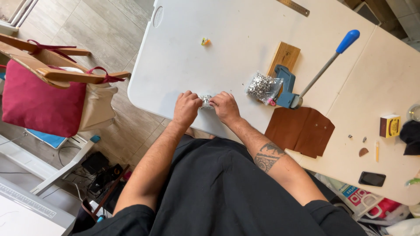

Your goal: Assembling leather products by folding pieces and using a hand press to attach hardware.

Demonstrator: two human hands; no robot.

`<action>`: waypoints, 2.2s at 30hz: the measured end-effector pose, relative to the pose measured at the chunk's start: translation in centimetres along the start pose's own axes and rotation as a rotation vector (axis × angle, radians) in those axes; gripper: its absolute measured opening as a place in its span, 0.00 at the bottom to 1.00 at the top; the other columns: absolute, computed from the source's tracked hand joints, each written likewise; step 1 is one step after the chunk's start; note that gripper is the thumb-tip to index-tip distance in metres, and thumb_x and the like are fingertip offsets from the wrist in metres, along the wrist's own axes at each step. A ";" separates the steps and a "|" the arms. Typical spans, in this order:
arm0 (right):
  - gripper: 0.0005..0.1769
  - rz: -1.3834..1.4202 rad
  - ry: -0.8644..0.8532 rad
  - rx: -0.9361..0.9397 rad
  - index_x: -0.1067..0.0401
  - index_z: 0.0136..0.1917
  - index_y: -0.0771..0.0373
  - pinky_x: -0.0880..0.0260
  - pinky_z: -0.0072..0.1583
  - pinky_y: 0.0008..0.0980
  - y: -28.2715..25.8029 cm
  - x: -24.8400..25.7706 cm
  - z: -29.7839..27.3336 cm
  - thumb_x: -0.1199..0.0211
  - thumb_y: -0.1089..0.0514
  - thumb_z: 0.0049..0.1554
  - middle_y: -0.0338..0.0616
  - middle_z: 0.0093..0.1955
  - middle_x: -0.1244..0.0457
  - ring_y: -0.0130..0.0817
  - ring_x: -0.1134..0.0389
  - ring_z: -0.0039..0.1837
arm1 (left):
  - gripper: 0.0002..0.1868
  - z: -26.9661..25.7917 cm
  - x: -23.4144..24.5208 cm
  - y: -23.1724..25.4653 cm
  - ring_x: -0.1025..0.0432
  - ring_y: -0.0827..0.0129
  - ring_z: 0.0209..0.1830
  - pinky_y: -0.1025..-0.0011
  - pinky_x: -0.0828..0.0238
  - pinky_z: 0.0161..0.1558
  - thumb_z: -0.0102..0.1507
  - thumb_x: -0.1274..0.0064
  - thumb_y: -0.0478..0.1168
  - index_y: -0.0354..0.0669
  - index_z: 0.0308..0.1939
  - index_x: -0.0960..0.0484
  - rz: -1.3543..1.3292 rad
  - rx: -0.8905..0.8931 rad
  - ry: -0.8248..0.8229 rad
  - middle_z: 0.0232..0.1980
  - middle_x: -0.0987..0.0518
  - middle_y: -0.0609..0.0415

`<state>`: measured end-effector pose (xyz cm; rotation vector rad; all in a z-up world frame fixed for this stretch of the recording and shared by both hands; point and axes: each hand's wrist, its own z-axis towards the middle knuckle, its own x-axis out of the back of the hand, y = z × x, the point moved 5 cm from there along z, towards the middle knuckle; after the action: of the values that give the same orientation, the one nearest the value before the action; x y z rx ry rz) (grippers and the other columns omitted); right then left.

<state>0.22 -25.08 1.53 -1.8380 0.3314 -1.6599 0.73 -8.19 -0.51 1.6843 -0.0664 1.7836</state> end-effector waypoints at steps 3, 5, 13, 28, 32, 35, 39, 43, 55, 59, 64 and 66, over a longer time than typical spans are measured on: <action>0.09 0.045 -0.022 -0.053 0.22 0.47 0.51 0.31 0.53 0.40 1.3 -0.3 2.5 0.39 0.48 0.64 0.38 0.38 0.32 0.40 0.30 0.46 | 0.08 0.5 1.0 0.2 0.29 0.70 0.37 0.71 0.32 0.41 0.60 0.36 0.42 0.55 0.26 0.16 -0.020 0.015 -0.059 0.27 0.23 0.64; 0.10 0.078 0.088 -0.072 0.23 0.55 0.53 0.27 0.55 0.40 3.0 -0.4 5.4 0.38 0.50 0.63 0.42 0.43 0.31 0.43 0.28 0.49 | 0.09 0.6 1.4 0.0 0.29 0.68 0.35 0.70 0.33 0.39 0.62 0.39 0.44 0.55 0.25 0.16 -0.072 0.049 -0.047 0.27 0.23 0.63; 0.30 -0.124 0.027 -0.248 0.31 0.70 0.53 0.23 0.59 0.49 8.1 -0.8 18.9 0.32 0.66 0.55 0.45 0.57 0.40 0.51 0.29 0.58 | 0.10 -0.3 -0.8 -1.8 0.30 0.69 0.36 0.70 0.35 0.41 0.62 0.38 0.46 0.54 0.26 0.17 -0.128 0.103 -0.054 0.29 0.23 0.62; 0.07 0.427 0.152 -0.255 0.25 0.37 0.53 0.31 0.40 0.29 0.8 2.0 6.0 0.26 0.56 0.49 0.36 0.30 0.35 0.31 0.33 0.33 | 0.06 -0.2 -0.6 -3.0 0.27 0.67 0.37 0.69 0.30 0.41 0.59 0.35 0.47 0.54 0.31 0.14 -0.322 0.136 -0.088 0.30 0.21 0.62; 0.09 0.439 -0.004 -0.155 0.26 0.39 0.55 0.32 0.39 0.31 -3.4 2.7 0.8 0.28 0.63 0.46 0.37 0.32 0.35 0.34 0.33 0.34 | 0.07 -0.8 -1.3 -3.3 0.27 0.67 0.35 0.69 0.28 0.40 0.60 0.35 0.48 0.54 0.30 0.14 -0.331 0.132 -0.079 0.29 0.22 0.63; 0.10 0.460 -0.011 -0.025 0.27 0.41 0.55 0.29 0.41 0.32 -4.2 1.7 -1.9 0.30 0.65 0.47 0.38 0.36 0.34 0.37 0.31 0.36 | 0.06 -0.9 -2.0 -3.1 0.27 0.68 0.36 0.69 0.28 0.41 0.59 0.34 0.47 0.55 0.29 0.14 -0.295 0.125 -0.070 0.29 0.21 0.64; 0.10 0.524 -0.028 -0.003 0.27 0.42 0.57 0.29 0.40 0.31 -5.0 2.1 -1.7 0.30 0.65 0.47 0.37 0.37 0.34 0.35 0.30 0.37 | 0.06 -0.9 -2.2 -3.1 0.26 0.67 0.35 0.69 0.27 0.41 0.58 0.34 0.46 0.54 0.29 0.14 -0.279 0.123 -0.045 0.29 0.21 0.63; 0.08 0.444 -0.043 -0.082 0.23 0.46 0.60 0.29 0.41 0.33 -3.8 2.7 0.3 0.29 0.62 0.51 0.44 0.36 0.33 0.39 0.30 0.37 | 0.05 -1.1 -1.6 -2.9 0.27 0.67 0.35 0.69 0.27 0.41 0.59 0.35 0.46 0.55 0.30 0.14 -0.266 0.135 -0.027 0.29 0.21 0.63; 0.05 -0.427 -0.545 0.041 0.24 0.38 0.56 0.23 0.45 0.42 -3.1 -2.5 5.3 0.30 0.56 0.49 0.42 0.35 0.33 0.45 0.26 0.42 | 0.08 -1.7 -2.7 -2.4 0.28 0.71 0.36 0.72 0.30 0.41 0.60 0.36 0.49 0.57 0.28 0.15 -0.156 0.102 -0.047 0.29 0.21 0.65; 0.01 -0.520 -0.578 0.102 0.22 0.37 0.59 0.22 0.42 0.43 -3.7 -3.6 5.5 0.33 0.62 0.49 0.44 0.34 0.33 0.46 0.25 0.41 | 0.09 -2.0 -2.6 -2.2 0.27 0.70 0.36 0.70 0.30 0.41 0.59 0.36 0.50 0.56 0.27 0.16 -0.128 0.106 -0.027 0.29 0.21 0.65; 0.02 -0.497 -0.633 0.056 0.22 0.38 0.60 0.22 0.44 0.47 -4.3 -3.7 6.1 0.32 0.60 0.50 0.46 0.33 0.32 0.51 0.25 0.42 | 0.10 -2.0 -3.2 -1.9 0.28 0.70 0.35 0.71 0.31 0.41 0.60 0.38 0.49 0.56 0.26 0.19 -0.164 0.124 0.025 0.27 0.22 0.64; 0.05 -0.462 -0.665 0.033 0.21 0.39 0.60 0.23 0.47 0.49 -3.9 -3.9 6.3 0.30 0.57 0.52 0.46 0.34 0.31 0.53 0.25 0.44 | 0.10 -1.9 -3.6 -1.7 0.28 0.69 0.34 0.70 0.31 0.41 0.60 0.38 0.46 0.55 0.26 0.21 -0.188 0.106 0.057 0.26 0.24 0.64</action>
<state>4.77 -18.09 0.70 -2.4268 -0.4290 -1.1911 -0.34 -7.56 -4.76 1.6529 0.2082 1.7178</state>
